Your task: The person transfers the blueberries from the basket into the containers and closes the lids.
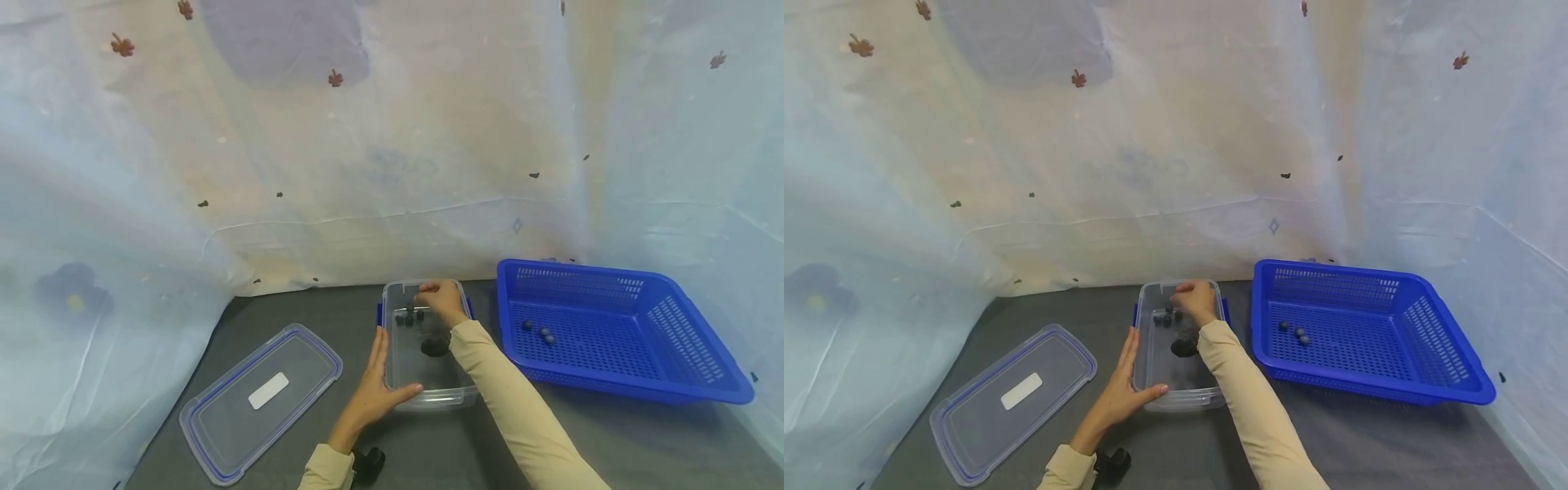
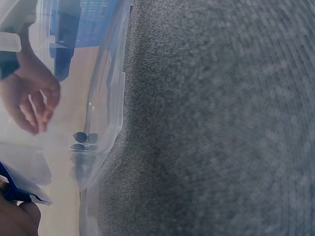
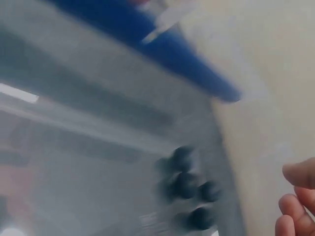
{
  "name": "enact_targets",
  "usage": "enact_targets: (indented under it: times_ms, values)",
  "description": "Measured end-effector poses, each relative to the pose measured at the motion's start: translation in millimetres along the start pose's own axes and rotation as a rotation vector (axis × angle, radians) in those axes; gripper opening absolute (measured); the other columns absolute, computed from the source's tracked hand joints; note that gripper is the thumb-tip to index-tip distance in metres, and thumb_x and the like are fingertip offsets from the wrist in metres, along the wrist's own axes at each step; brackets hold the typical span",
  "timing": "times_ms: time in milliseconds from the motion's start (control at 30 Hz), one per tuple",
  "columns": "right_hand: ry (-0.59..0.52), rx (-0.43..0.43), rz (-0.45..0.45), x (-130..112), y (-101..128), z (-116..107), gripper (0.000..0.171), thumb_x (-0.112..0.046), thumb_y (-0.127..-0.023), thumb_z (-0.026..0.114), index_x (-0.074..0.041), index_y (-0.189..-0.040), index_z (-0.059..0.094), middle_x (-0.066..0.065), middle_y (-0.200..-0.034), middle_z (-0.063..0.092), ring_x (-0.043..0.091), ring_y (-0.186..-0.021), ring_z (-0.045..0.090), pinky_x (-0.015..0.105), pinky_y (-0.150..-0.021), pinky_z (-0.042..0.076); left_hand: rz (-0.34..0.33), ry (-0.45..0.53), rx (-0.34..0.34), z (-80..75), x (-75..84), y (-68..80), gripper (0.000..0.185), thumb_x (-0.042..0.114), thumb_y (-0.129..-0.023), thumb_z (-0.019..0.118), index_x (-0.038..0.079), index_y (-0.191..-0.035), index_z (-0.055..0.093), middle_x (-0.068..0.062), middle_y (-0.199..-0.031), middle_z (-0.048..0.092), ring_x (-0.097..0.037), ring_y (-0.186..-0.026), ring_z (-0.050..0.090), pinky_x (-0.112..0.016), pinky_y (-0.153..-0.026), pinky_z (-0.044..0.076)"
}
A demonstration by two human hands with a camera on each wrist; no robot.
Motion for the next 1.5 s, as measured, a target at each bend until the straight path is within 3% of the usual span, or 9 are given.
enact_targets:
  times_ms: [100, 300, 433, 600, 800, 1000, 1200, 1500]
  values:
    - [-0.06, -0.023, 0.014, -8.9, 0.1, -7.7, 0.024, -0.008, -0.082, 0.076, 0.003, -0.102, 0.071, 0.013, -0.096, 0.07, 0.031, -0.093, 0.064, 0.042, -0.08, 0.051, -0.004, -0.002, 0.002, -0.3, -1.0, 0.5, 0.116, 0.041, -0.078, 0.081, 0.011, -0.157, 0.001, -0.007, -0.162, -0.008, -0.033, -0.144, 0.001, -0.063, -0.107, 0.018]
    - [-0.151, -0.16, -0.072, -35.1, 5.5, -24.3, 0.025, -0.01, -0.089, 0.068, 0.002, -0.111, 0.068, 0.016, -0.108, 0.068, 0.031, -0.105, 0.059, 0.045, -0.091, 0.046, -0.003, 0.003, 0.0, -1.1, -1.0, 1.8, 0.116, 0.04, -0.078, 0.081, 0.01, -0.156, 0.001, -0.008, -0.162, -0.008, -0.035, -0.144, 0.001, -0.064, -0.106, 0.019]
    - [-0.21, -0.24, -0.1, -47.5, 12.1, -39.0, 0.027, -0.014, -0.093, 0.066, -0.001, -0.116, 0.066, 0.013, -0.113, 0.066, 0.028, -0.106, 0.058, 0.043, -0.088, 0.047, -0.003, 0.006, -0.001, -1.4, -1.1, 1.9, 0.116, 0.039, -0.078, 0.081, 0.011, -0.157, 0.001, -0.007, -0.162, -0.008, -0.034, -0.144, 0.001, -0.063, -0.107, 0.02]
    - [-0.282, -0.238, -0.102, -57.9, 17.4, -67.8, 0.031, -0.019, -0.093, 0.067, -0.001, -0.118, 0.065, 0.01, -0.117, 0.065, 0.026, -0.106, 0.056, 0.032, -0.079, 0.045, 0.0, -0.012, 0.008, -1.5, -1.7, 2.0, 0.116, 0.04, -0.077, 0.081, 0.012, -0.157, 0.002, -0.006, -0.162, -0.007, -0.033, -0.144, 0.002, -0.062, -0.107, 0.02]
    - [-0.274, -0.225, -0.19, -67.1, 22.0, -112.6, 0.034, -0.023, -0.094, 0.065, -0.002, -0.121, 0.063, 0.008, -0.122, 0.061, 0.022, -0.108, 0.054, 0.036, -0.087, 0.043, -0.003, -0.017, 0.01, -1.2, -1.8, 2.1, 0.116, 0.041, -0.077, 0.081, 0.012, -0.157, 0.002, -0.005, -0.162, -0.006, -0.032, -0.144, 0.002, -0.061, -0.108, 0.02]
    - [-0.244, -0.201, -0.218, -62.1, 24.4, -155.2, 0.032, -0.026, -0.095, 0.065, -0.006, -0.12, 0.063, 0.005, -0.122, 0.061, 0.02, -0.11, 0.053, 0.036, -0.091, 0.04, -0.009, -0.019, 0.003, -0.1, -3.1, 1.8, 0.116, 0.041, -0.077, 0.081, 0.013, -0.157, 0.001, -0.005, -0.162, -0.007, -0.032, -0.144, 0.002, -0.061, -0.108, 0.021]
    - [-0.183, -0.158, -0.209, -42.4, 24.5, -189.2, 0.034, -0.032, -0.095, 0.065, -0.011, -0.121, 0.064, 0.004, -0.123, 0.061, 0.017, -0.111, 0.054, 0.035, -0.092, 0.04, -0.008, -0.008, 0.003, 0.7, -2.6, 1.1, 0.115, 0.04, -0.078, 0.081, 0.013, -0.157, 0.002, -0.005, -0.162, -0.007, -0.032, -0.144, 0.002, -0.06, -0.107, 0.022]
    - [-0.097, -0.157, -0.224, -8.3, 23.2, -213.5, 0.031, -0.025, -0.094, 0.067, -0.006, -0.118, 0.064, -0.001, -0.111, 0.065, 0.009, -0.103, 0.058, 0.026, -0.09, 0.043, -0.009, 0.0, 0.002, 0.7, -0.7, 0.6, 0.115, 0.04, -0.077, 0.081, 0.013, -0.157, 0.002, -0.005, -0.162, -0.007, -0.033, -0.144, 0.002, -0.06, -0.107, 0.022]
Point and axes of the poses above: each hand's wrist, its own y-axis away from the middle knuckle, its own z-axis out of the palm, x = y × z, the point moved 7 cm from there along -y, towards the middle knuckle
